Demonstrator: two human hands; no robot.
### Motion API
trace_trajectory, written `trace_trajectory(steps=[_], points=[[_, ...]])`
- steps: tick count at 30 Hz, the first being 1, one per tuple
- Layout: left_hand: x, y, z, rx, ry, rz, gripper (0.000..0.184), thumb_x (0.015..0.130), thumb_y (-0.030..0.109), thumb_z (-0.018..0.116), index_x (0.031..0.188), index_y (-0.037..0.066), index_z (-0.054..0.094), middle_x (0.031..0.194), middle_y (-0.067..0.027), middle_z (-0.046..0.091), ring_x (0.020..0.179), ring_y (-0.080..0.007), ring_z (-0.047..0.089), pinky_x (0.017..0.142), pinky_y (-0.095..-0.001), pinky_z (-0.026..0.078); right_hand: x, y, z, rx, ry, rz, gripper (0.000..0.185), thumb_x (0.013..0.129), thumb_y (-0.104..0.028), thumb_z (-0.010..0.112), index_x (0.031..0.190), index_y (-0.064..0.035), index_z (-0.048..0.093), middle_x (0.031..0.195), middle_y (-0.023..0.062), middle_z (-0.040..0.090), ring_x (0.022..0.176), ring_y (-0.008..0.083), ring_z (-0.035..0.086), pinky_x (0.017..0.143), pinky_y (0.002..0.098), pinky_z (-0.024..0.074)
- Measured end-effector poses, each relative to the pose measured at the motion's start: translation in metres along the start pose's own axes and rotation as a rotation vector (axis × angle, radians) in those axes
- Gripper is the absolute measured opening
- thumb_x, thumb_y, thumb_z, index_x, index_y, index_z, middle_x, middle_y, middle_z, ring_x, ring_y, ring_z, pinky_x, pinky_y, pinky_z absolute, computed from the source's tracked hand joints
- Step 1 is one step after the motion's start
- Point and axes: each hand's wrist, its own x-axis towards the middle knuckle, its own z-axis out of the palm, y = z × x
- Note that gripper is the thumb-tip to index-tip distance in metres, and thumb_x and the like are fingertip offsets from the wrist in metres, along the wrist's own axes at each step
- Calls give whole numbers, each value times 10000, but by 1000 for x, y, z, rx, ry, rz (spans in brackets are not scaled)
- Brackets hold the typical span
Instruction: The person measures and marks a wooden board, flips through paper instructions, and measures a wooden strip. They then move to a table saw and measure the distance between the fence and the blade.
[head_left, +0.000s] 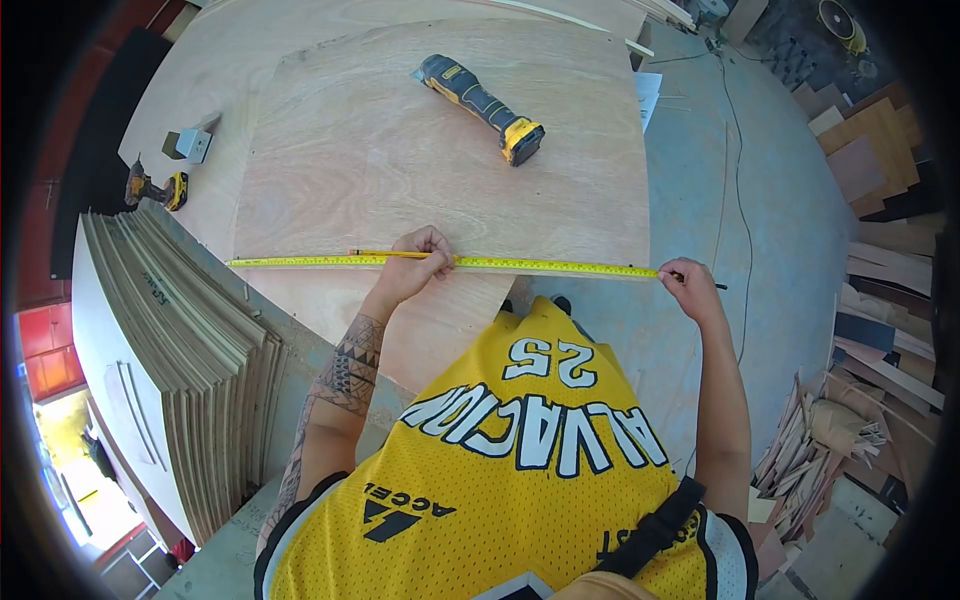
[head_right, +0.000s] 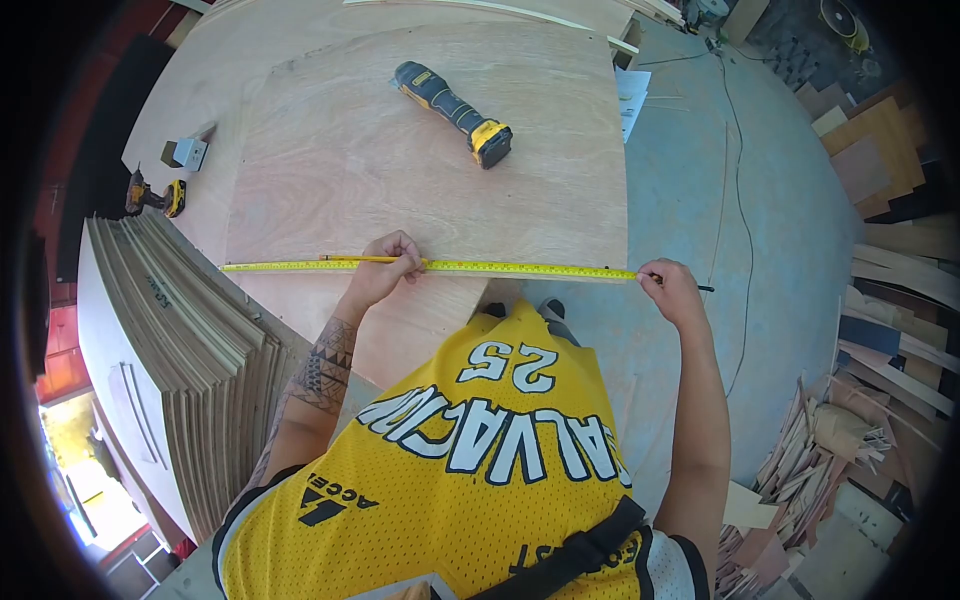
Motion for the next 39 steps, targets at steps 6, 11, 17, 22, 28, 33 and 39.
trace_trajectory(steps=[6, 11, 17, 22, 28, 33, 39], points=[[-1, 2, 0, 8, 0, 12, 87, 967, 43, 725, 975, 16, 643, 861, -71, 733, 729, -117, 698, 688, -270, 606, 0, 0, -1, -13, 2, 6, 159, 955, -131, 773, 1026, 8, 803, 959, 175, 775, 854, 338, 745, 788, 424, 592], [-4, -1, -2, 17, -13, 37, 67, 981, 38, 708, 991, 16, 646, 868, -67, 730, 740, -112, 693, 688, -267, 599, 0, 2, 2, -29, 15, 9, 160, 957, -150, 774, 1026, -10, 810, 964, 175, 776, 854, 338, 746, 791, 429, 593], [-5, -1, -2, 35, 9, 54, 31, 1010, 32, 675, 1003, 23, 647, 887, -75, 740, 767, -116, 706, 685, -271, 600, 0, -1, 1, -25, -14, 15, 191, 969, -195, 778, 1031, -19, 815, 988, 170, 784, 856, 346, 747, 798, 438, 594], [-5, 3, 0, -7, 53, 26, 35, 1015, 41, 674, 998, 27, 647, 882, -77, 743, 750, -119, 707, 684, -269, 602, -2, -6, 3, -15, 1, 34, 184, 968, -197, 780, 1036, -31, 822, 996, 171, 784, 859, 350, 744, 794, 446, 591], [-3, 0, 0, -12, 59, 22, 40, 1013, 48, 668, 996, 23, 642, 878, -79, 740, 739, -117, 700, 684, -268, 601, -1, 1, 6, -59, 27, -21, 168, 967, -186, 782, 1015, -28, 816, 958, 171, 766, 851, 353, 737, 786, 454, 588], [-3, 1, 0, -36, 52, 44, 34, 1015, 51, 649, 1000, 24, 636, 888, -80, 735, 751, -121, 704, 689, -273, 607, -2, -4, 6, -41, 33, -28, 146, 967, -157, 781, 1007, -20, 811, 954, 168, 761, 858, 356, 728, 789, 451, 588], [-4, 6, 2, -75, 67, 13, 33, 998, 39, 652, 997, 13, 632, 868, -76, 728, 732, -116, 692, 688, -267, 599, -2, -2, 10, -55, 46, -12, 146, 968, -150, 780, 1019, -16, 809, 977, 166, 767, 888, 352, 726, 799, 444, 592]])
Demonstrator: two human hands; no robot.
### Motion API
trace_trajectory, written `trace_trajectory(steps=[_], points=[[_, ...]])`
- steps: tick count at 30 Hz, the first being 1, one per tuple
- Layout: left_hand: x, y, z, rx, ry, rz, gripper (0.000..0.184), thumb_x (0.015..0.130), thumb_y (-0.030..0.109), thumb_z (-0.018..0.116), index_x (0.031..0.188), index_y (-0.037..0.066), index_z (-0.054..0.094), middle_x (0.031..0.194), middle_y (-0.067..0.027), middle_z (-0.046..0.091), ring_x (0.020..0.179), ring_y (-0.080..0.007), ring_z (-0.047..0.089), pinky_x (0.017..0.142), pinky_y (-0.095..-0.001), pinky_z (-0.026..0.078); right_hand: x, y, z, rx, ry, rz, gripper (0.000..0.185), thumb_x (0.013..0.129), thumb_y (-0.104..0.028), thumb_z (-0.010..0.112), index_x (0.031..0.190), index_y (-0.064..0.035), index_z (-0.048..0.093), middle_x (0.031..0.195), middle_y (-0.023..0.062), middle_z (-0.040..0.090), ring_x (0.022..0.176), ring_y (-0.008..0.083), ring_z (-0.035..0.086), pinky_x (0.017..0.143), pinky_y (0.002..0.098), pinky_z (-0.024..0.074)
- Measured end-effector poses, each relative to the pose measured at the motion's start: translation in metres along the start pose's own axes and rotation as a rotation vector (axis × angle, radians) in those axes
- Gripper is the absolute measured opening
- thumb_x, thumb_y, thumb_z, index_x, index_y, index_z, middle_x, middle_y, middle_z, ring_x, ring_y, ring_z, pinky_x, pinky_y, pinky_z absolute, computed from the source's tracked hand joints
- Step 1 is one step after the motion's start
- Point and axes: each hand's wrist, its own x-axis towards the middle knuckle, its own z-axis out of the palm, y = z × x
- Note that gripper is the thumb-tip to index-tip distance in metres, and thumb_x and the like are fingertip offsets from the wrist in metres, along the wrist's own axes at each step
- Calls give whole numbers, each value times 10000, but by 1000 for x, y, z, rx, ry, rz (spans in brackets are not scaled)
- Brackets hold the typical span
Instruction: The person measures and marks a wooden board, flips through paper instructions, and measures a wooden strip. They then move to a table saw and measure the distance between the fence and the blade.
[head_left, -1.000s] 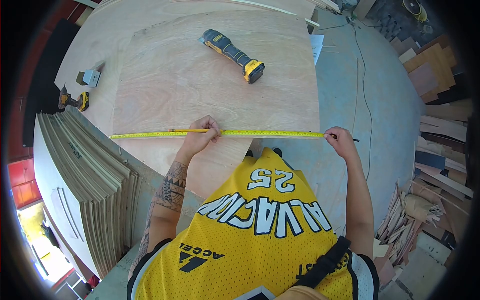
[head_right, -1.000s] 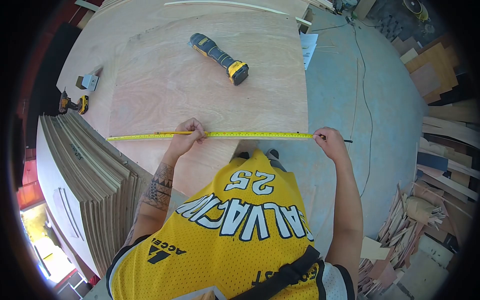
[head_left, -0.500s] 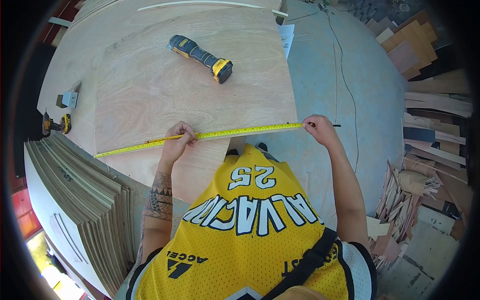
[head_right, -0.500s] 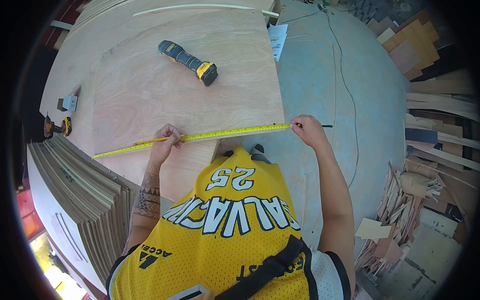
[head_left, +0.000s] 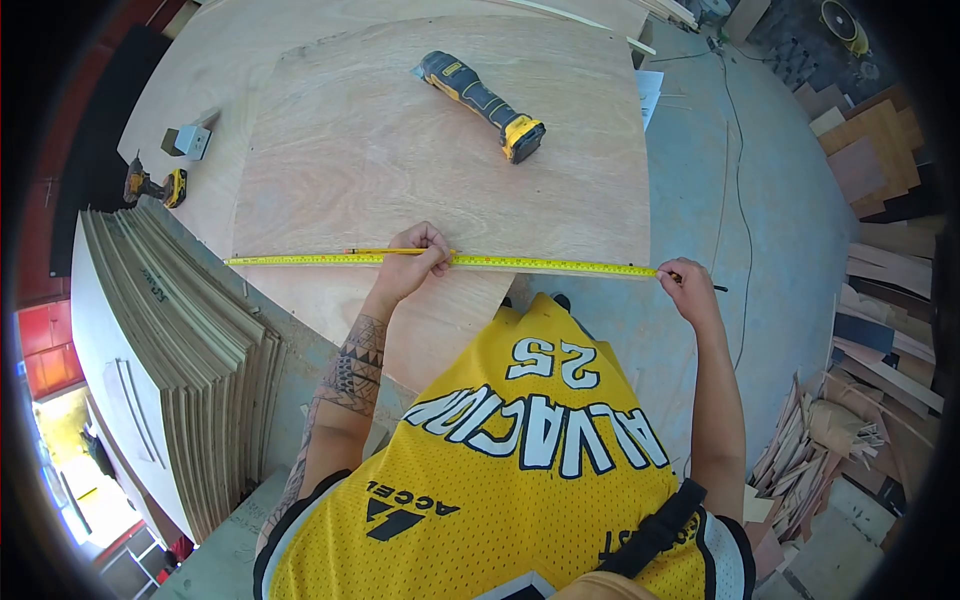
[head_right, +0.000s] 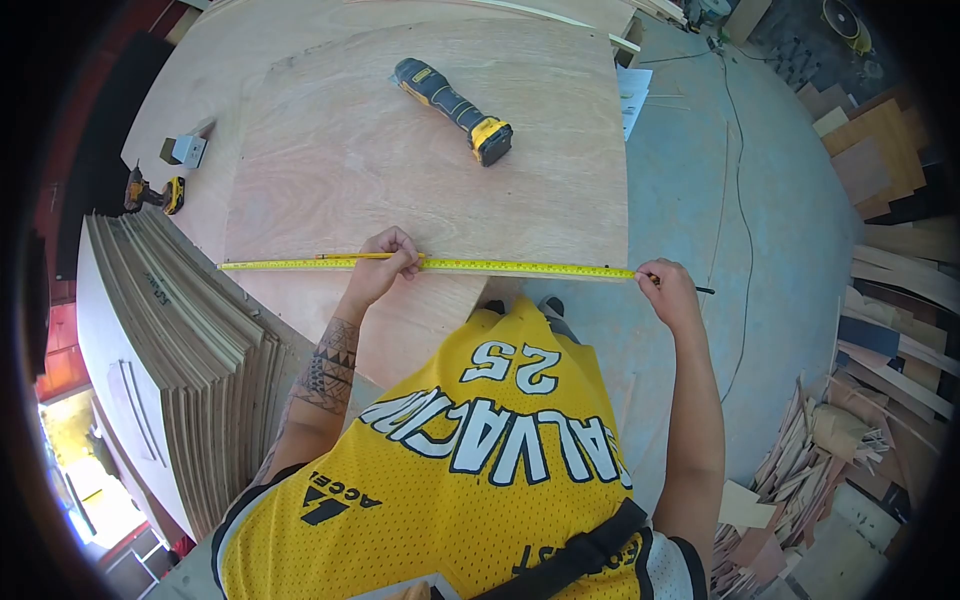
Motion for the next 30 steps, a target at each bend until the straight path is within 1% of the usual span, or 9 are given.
trace_trajectory(steps=[5, 7, 11, 14, 17, 19, 30], points=[[2, -7, 1, 7, 3, 24, 38, 996, 42, 657, 991, 15, 632, 853, -75, 726, 716, -111, 686, 677, -266, 594, -2, -4, -1, -18, 15, 11, 148, 969, -150, 779, 1021, -16, 809, 984, 170, 769, 889, 352, 727, 802, 443, 594], [1, -9, 1, 35, 4, 37, 46, 1023, 61, 657, 1000, 27, 635, 886, -78, 738, 741, -113, 697, 681, -266, 600, -2, -4, -1, -9, 7, 10, 148, 969, -153, 773, 1020, -20, 811, 982, 171, 771, 886, 356, 729, 803, 451, 591], [3, -12, 3, 46, 11, 50, 52, 1023, 63, 665, 996, 28, 638, 872, -75, 738, 735, -111, 694, 678, -265, 597, -2, -2, 0, -34, 17, -2, 150, 969, -156, 767, 1019, -22, 812, 978, 171, 772, 884, 359, 730, 803, 460, 586], [3, -14, 2, 51, 28, 51, 51, 1021, 60, 664, 991, 27, 640, 863, -71, 735, 730, -109, 693, 673, -263, 595, -3, -4, 1, -17, 23, 14, 153, 968, -160, 764, 1018, -25, 813, 975, 171, 773, 887, 359, 731, 804, 466, 582], [4, -13, 3, 43, 36, 57, 50, 1020, 57, 664, 989, 27, 638, 863, -70, 734, 727, -107, 692, 669, -262, 593, -3, -4, 2, -39, 39, -21, 150, 968, -155, 769, 1019, -21, 812, 979, 173, 774, 877, 358, 731, 795, 459, 584], [4, -13, 5, 36, 36, 52, 47, 1005, 51, 666, 981, 22, 638, 836, -71, 721, 707, -105, 681, 660, -261, 587, -3, -6, 0, -20, 31, 10, 148, 969, -150, 774, 1020, -15, 810, 984, 176, 775, 863, 358, 731, 784, 452, 586], [3, -5, 7, 20, 44, 37, 49, 996, 53, 668, 981, 17, 640, 848, -77, 724, 716, -110, 691, 671, -261, 594, -3, -8, 1, -28, 34, 25, 145, 970, -145, 777, 1016, -11, 807, 985, 176, 778, 863, 359, 730, 785, 449, 592]])
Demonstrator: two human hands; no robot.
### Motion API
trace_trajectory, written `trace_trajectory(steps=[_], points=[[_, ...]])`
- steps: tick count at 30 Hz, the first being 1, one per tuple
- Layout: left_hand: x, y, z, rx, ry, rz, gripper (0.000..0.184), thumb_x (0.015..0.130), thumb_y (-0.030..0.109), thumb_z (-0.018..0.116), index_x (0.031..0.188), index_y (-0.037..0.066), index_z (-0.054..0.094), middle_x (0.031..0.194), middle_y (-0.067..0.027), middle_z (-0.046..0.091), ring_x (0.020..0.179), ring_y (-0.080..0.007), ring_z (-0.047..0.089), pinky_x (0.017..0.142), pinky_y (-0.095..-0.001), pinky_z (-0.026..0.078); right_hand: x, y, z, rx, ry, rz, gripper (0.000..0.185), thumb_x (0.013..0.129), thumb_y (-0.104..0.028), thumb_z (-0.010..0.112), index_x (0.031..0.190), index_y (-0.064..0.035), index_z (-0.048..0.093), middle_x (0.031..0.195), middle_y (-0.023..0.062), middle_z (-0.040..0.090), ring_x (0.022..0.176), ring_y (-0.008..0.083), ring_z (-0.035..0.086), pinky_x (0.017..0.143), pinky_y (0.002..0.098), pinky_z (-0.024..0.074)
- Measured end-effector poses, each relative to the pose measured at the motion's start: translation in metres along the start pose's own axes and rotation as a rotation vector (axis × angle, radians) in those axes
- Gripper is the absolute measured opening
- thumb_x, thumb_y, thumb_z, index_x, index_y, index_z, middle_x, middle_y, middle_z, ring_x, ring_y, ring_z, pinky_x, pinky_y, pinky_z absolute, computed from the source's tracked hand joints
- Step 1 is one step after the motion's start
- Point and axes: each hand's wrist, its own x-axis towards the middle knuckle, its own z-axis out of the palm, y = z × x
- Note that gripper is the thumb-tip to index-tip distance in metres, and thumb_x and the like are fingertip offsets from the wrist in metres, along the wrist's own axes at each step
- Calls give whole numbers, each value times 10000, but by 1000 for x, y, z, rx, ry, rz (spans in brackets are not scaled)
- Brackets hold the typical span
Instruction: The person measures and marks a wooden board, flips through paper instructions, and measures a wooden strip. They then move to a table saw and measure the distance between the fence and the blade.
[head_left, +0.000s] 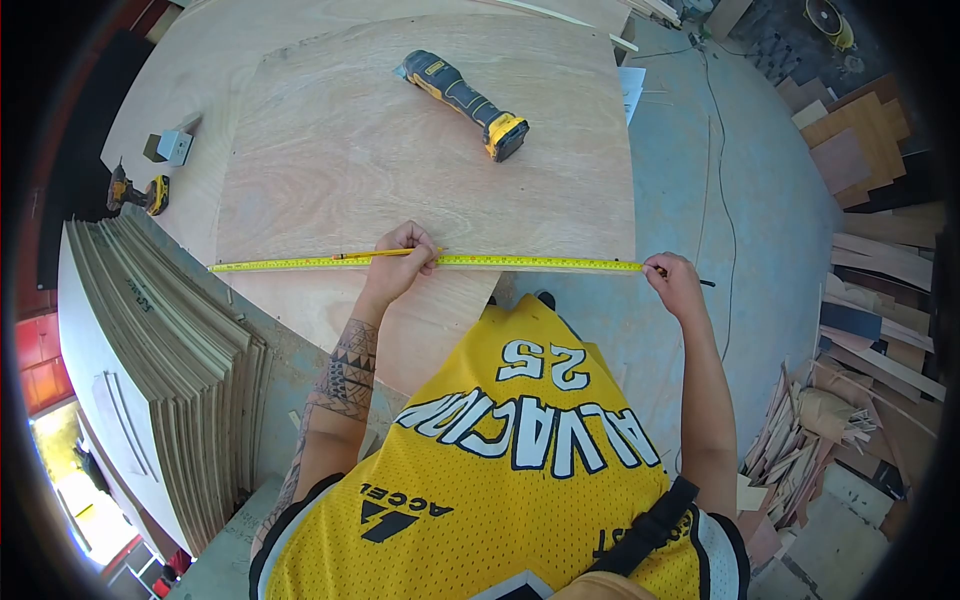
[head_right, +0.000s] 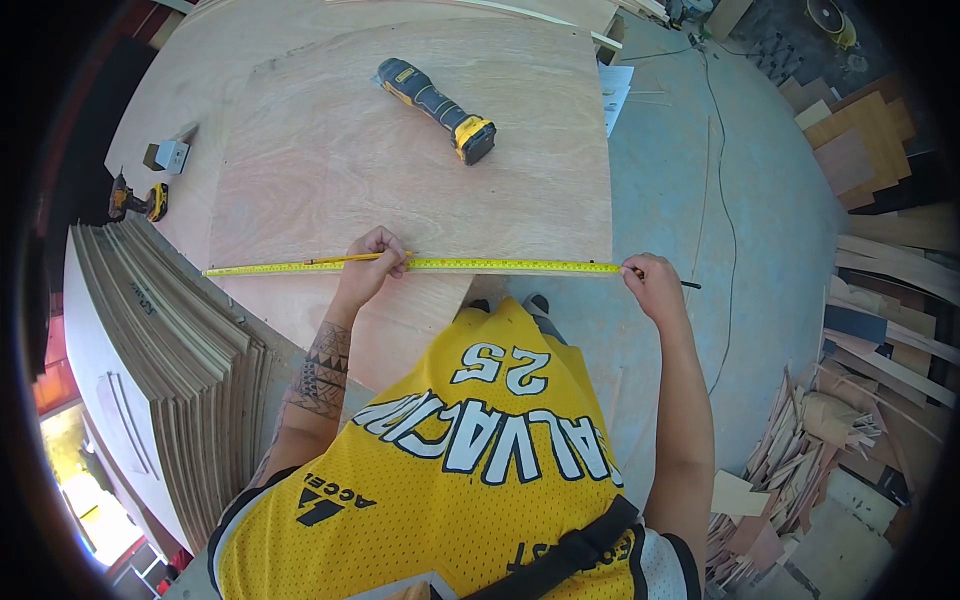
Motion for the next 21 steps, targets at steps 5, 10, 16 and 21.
trace_trajectory(steps=[5, 10, 16, 21], points=[[1, -3, -3, 39, -21, 2, 42, 1019, 57, 650, 1005, 24, 629, 876, -85, 737, 748, -119, 708, 690, -269, 607, 0, -1, -1, 11, -1, 6, 146, 969, -144, 777, 1018, -10, 808, 985, 176, 777, 872, 360, 730, 788, 449, 591], [2, -8, -3, 34, -20, 5, 38, 1019, 55, 647, 1008, 24, 628, 879, -84, 734, 756, -122, 714, 694, -270, 611, 1, 0, -1, 13, -13, 3, 148, 969, -142, 778, 1020, -5, 806, 988, 178, 777, 869, 361, 729, 779, 450, 591], [1, 0, -1, 26, -9, -4, 39, 1020, 58, 643, 1006, 25, 629, 884, -82, 732, 757, -121, 713, 698, -270, 611, 1, 1, 0, 30, -21, 19, 148, 972, -138, 781, 1031, -4, 806, 996, 175, 778, 873, 352, 733, 784, 438, 598], [1, -1, -2, 26, -19, -3, 44, 1020, 61, 639, 1004, 23, 626, 882, -81, 729, 754, -121, 706, 700, -269, 608, 1, 1, -2, 23, -21, 10, 154, 970, -140, 782, 1035, -3, 808, 993, 178, 779, 868, 352, 737, 785, 433, 601]])
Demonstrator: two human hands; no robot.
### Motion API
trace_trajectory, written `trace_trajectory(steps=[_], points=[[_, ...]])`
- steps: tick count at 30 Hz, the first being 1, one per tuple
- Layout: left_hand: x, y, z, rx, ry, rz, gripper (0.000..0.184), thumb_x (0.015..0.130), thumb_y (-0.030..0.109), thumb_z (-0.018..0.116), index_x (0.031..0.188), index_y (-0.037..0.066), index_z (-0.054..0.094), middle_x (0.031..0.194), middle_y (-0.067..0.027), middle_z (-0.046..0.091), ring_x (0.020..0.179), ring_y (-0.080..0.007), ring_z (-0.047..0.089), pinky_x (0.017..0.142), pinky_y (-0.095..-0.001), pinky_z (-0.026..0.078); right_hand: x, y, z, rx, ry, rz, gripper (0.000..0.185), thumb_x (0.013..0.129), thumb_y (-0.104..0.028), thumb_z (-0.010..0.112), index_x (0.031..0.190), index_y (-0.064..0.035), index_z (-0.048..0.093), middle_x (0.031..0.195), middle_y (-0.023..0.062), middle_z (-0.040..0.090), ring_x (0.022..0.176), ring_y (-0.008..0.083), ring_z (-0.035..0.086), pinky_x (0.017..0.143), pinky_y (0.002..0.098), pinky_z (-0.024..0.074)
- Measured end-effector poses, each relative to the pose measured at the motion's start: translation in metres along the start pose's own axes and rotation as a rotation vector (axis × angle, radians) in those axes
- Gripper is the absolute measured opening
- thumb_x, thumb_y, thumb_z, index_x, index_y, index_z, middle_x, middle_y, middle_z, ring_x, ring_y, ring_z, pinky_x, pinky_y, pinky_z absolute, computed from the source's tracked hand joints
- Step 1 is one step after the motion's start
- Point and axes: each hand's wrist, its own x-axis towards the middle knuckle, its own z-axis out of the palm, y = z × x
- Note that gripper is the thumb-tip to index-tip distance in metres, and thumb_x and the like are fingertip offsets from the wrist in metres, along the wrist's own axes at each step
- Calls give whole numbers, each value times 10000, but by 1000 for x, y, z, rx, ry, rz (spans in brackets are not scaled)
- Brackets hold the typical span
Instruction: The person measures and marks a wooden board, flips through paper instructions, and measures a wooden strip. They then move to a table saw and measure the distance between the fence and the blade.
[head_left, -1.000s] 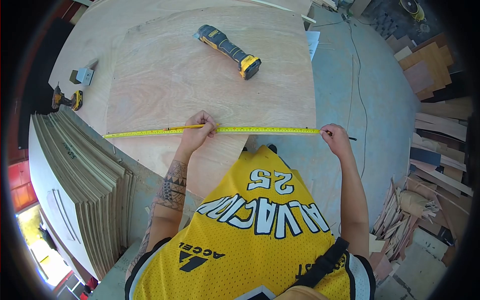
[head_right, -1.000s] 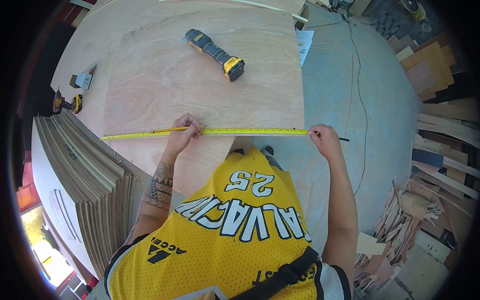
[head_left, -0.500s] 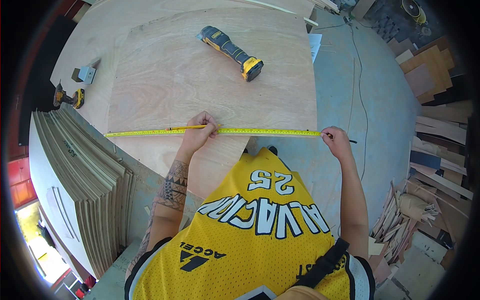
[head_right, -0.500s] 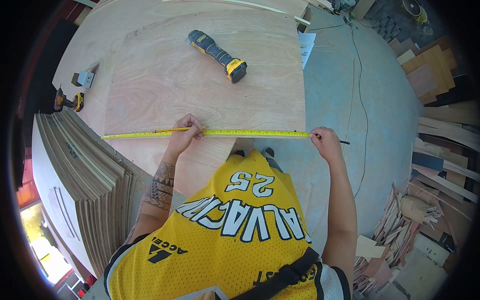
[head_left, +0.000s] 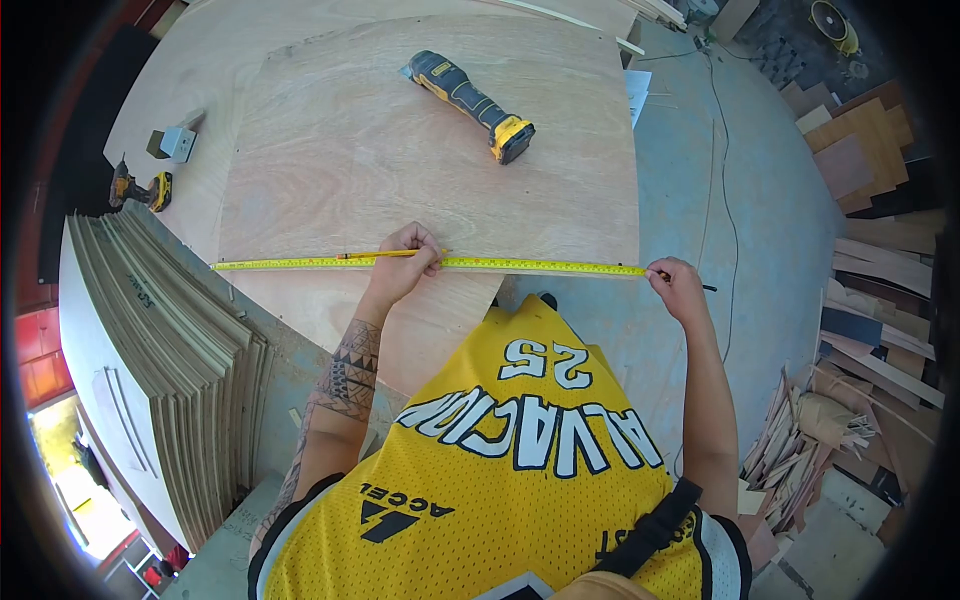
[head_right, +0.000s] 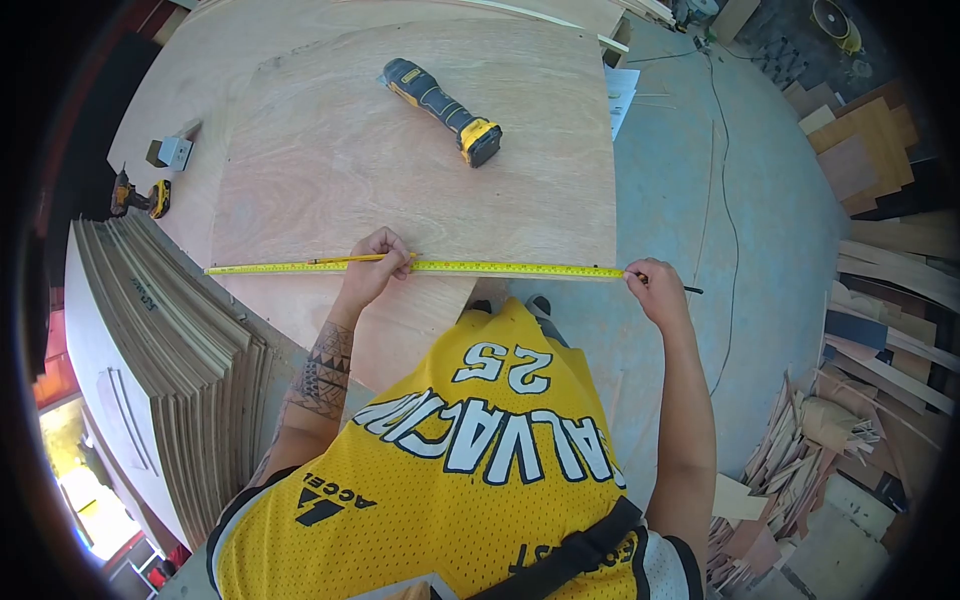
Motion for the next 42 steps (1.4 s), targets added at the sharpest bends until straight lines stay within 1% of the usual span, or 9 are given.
trace_trajectory(steps=[17, 19, 23, 31, 35, 37, 41, 42], points=[[1, -4, 0, -21, -7, -5, 32, 1005, 47, 641, 1001, 23, 619, 871, -76, 725, 751, -116, 702, 698, -268, 611, 2, 2, -3, 20, -25, -2, 162, 964, -156, 786, 1017, -5, 808, 971, 178, 779, 859, 353, 725, 787, 447, 586], [1, -4, 2, -70, 25, 1, 66, 955, 39, 689, 965, 12, 630, 817, -78, 717, 695, -118, 694, 660, -271, 603, 2, 3, -3, 10, -27, -2, 164, 964, -159, 788, 1020, -6, 809, 967, 180, 779, 862, 351, 727, 782, 444, 584], [1, -2, 3, -61, 29, 6, 62, 952, 35, 688, 963, 14, 631, 818, -77, 717, 698, -117, 696, 658, -272, 602, 2, 4, -2, 6, -11, -18, 165, 963, -158, 790, 1021, -5, 809, 966, 181, 780, 856, 348, 729, 775, 439, 584], [2, -3, 6, -47, 37, -8, 112, 959, 59, 733, 954, 22, 628, 817, -68, 715, 694, -108, 690, 651, -266, 596, 3, 5, -5, 19, -43, -6, 172, 966, -152, 793, 1026, 9, 805, 962, 181, 778, 834, 331, 729, 763, 424, 583], [3, -3, 5, -24, 34, 6, 113, 962, 59, 731, 949, 23, 625, 814, -68, 713, 691, -107, 686, 646, -268, 592, 4, 6, -5, 16, -36, -16, 168, 966, -146, 794, 1024, 11, 804, 959, 180, 777, 831, 331, 730, 761, 423, 583], [3, -2, 4, 3, 5, -4, 60, 988, 48, 682, 981, 25, 627, 852, -67, 717, 740, -112, 696, 695, -266, 604, 5, 6, -4, 16, -34, -22, 165, 964, -143, 796, 1022, 11, 804, 960, 181, 777, 830, 331, 729, 762, 423, 584], [3, -2, 6, 4, 9, -16, 62, 985, 48, 681, 983, 24, 624, 852, -68, 717, 739, -113, 695, 696, -266, 603, 4, 5, -4, 21, -28, -17, 165, 964, -145, 796, 1020, 10, 804, 960, 180, 777, 835, 334, 730, 767, 425, 588], [3, -3, 7, -14, 20, -1, 77, 970, 47, 696, 965, 23, 623, 829, -67, 711, 715, -110, 682, 674, -268, 589, 4, 6, -4, 21, -27, -17, 163, 963, -145, 796, 1019, 8, 805, 961, 181, 778, 839, 335, 732, 771, 425, 590]])
